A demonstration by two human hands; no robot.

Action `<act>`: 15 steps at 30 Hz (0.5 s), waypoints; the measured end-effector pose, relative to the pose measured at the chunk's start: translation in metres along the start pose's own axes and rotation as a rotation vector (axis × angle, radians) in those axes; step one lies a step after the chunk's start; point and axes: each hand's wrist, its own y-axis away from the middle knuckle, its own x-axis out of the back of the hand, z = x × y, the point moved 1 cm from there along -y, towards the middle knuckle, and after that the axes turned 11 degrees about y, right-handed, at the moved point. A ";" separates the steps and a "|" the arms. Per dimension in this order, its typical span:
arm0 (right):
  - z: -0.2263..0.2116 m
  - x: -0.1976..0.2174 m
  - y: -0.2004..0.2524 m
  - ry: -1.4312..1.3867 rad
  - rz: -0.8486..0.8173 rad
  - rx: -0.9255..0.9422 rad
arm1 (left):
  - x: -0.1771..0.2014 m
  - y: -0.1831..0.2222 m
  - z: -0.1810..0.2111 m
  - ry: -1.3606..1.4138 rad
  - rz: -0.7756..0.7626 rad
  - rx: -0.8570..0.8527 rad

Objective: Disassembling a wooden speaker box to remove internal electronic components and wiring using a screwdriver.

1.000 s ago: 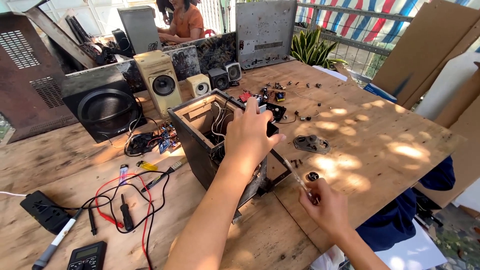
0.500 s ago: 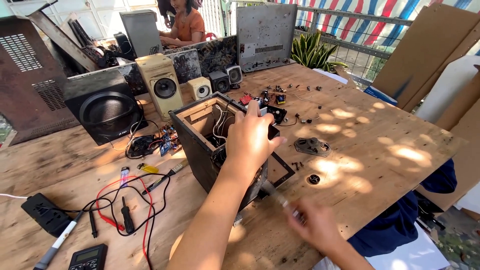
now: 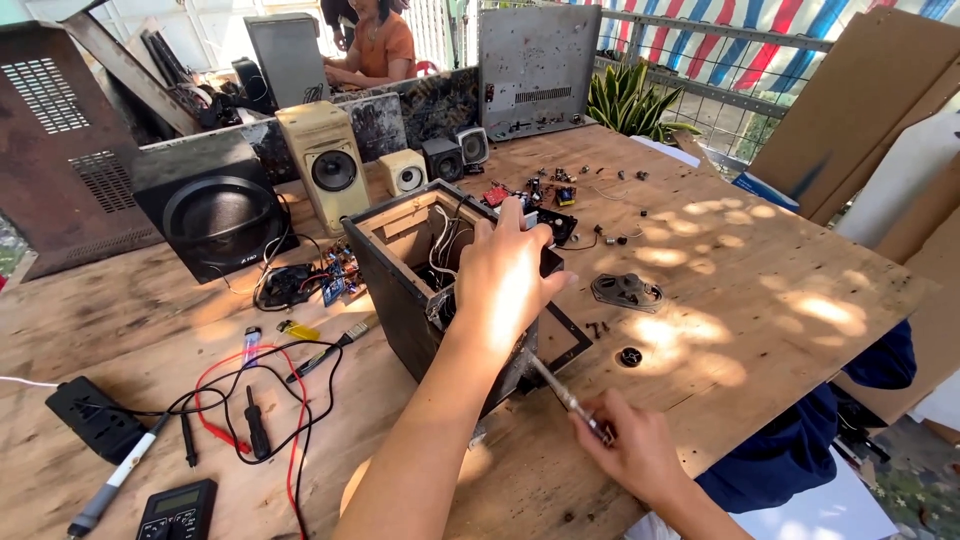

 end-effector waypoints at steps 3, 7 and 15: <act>-0.008 0.008 -0.006 -0.003 -0.030 0.132 | -0.001 0.001 -0.001 -0.002 0.001 0.003; -0.009 0.019 -0.019 -0.071 0.119 0.129 | 0.001 0.000 0.001 0.001 -0.018 0.014; -0.023 0.022 -0.037 -0.006 0.077 0.179 | 0.013 -0.002 0.008 0.013 -0.135 0.085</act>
